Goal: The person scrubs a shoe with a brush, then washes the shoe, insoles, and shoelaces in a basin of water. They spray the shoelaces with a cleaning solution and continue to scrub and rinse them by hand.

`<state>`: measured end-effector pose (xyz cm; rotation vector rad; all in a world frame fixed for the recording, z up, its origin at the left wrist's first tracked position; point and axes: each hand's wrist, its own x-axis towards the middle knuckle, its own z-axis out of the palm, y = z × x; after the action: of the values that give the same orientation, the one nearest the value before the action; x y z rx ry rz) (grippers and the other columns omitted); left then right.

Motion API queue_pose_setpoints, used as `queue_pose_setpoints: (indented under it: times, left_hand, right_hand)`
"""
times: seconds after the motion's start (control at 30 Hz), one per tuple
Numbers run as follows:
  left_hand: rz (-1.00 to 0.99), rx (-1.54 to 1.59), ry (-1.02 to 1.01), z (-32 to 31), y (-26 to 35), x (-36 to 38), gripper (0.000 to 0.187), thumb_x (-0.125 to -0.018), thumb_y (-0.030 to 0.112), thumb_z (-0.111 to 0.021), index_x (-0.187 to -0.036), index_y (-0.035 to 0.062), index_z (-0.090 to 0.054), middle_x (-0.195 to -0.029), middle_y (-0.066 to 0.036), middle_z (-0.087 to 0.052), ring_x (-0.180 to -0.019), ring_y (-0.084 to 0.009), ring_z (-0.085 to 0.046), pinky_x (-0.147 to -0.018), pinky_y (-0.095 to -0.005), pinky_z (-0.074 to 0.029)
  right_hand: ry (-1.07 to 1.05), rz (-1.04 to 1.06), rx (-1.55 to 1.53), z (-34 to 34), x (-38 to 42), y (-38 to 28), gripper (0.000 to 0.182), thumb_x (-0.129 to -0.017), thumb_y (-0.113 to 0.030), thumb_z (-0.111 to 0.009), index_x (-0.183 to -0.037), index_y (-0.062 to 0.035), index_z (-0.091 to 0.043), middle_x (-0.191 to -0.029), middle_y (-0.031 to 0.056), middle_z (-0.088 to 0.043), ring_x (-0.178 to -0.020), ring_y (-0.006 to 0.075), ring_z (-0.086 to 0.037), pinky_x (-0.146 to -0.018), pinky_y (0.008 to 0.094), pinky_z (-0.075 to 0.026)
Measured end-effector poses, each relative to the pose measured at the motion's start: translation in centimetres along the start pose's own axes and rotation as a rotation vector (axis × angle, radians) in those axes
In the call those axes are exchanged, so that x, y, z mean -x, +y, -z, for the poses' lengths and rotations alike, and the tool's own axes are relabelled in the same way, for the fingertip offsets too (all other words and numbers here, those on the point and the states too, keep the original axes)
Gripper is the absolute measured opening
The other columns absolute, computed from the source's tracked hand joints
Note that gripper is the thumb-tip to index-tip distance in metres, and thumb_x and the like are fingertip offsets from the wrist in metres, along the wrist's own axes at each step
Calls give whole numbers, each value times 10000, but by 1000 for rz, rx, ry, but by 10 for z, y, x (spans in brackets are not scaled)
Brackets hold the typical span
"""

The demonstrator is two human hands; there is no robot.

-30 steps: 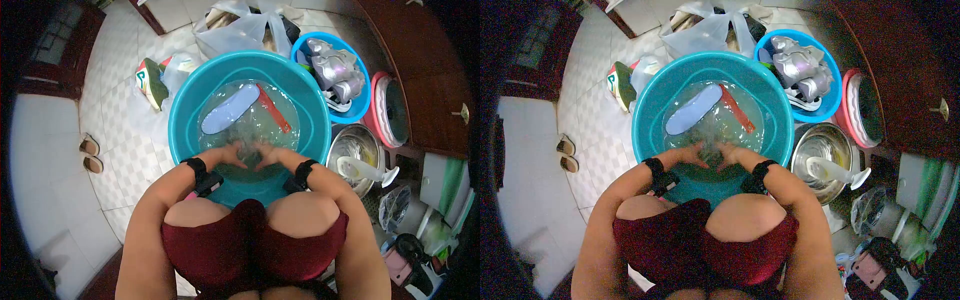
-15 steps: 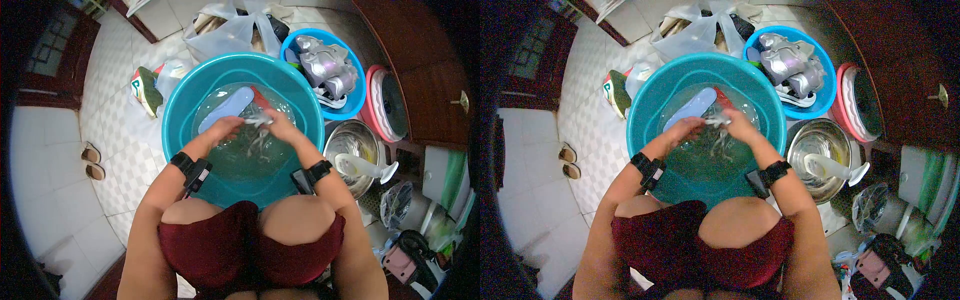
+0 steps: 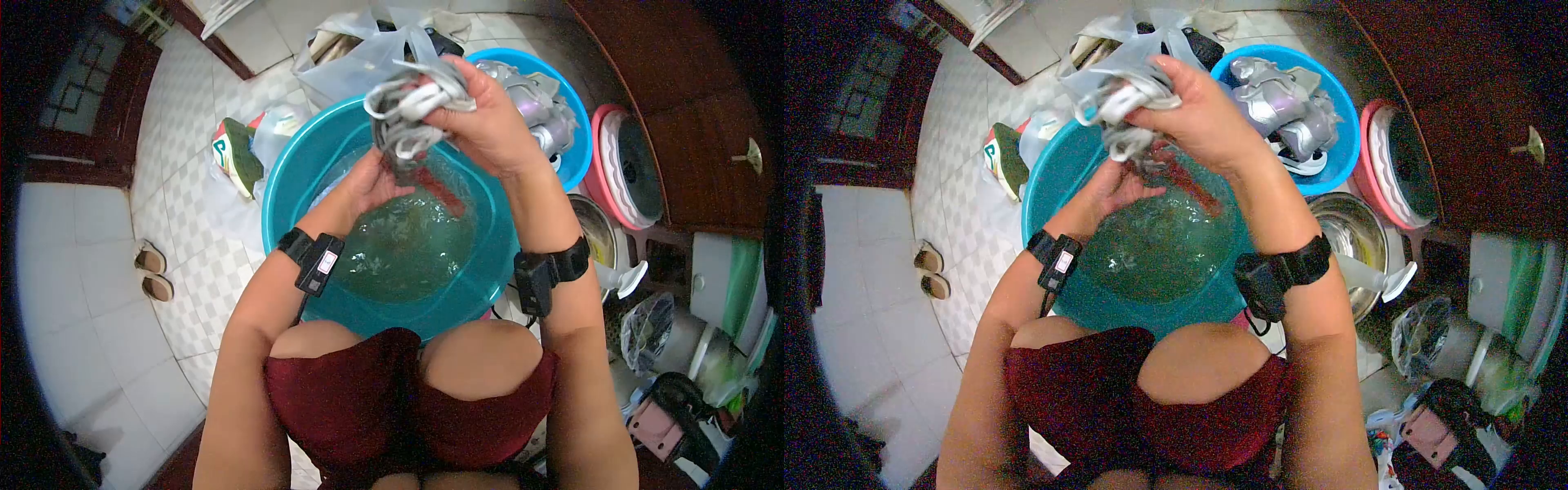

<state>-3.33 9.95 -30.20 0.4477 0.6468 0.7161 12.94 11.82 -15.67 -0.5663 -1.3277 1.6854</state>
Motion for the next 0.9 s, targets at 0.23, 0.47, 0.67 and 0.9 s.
queue_pose_setpoints:
  times: [0.23,0.47,0.67,0.9]
  left_hand:
    - [-103,373,19,-26,12,15,602,-824,560,-399,-1207,97,-436,-1209,-108,-490,-1095,-275,-493,-895,-494,-411]
    - [-83,166,64,-6,24,11,274,-828,299,-583,-994,83,-558,-925,-70,-617,-794,-183,-614,-657,-302,-518]
    - [-63,-242,314,-43,53,26,208,-823,259,-599,-944,97,-552,-822,-26,-613,-650,-131,-584,-516,-260,-466]
    - [-15,-570,313,-119,90,41,316,-862,448,-481,-847,139,-546,-679,27,-579,-527,-84,-543,-407,-220,-400]
  right_hand:
    - [-40,-59,569,0,1,34,386,-725,-20,-646,-1086,-41,-509,-1052,58,-549,-953,147,-534,-810,271,-437]
    - [-222,11,960,25,32,69,387,-779,-73,-613,-1145,-28,-498,-1223,106,-453,-1015,190,-513,-845,279,-418]
    - [150,-247,541,58,65,52,302,-822,-130,-573,-1107,-31,-541,-1070,64,-576,-991,140,-529,-841,275,-422]
    - [366,-506,-139,31,100,57,673,-829,-493,-511,-1316,-86,-289,-1288,125,-392,-1191,259,-364,-913,406,-360]
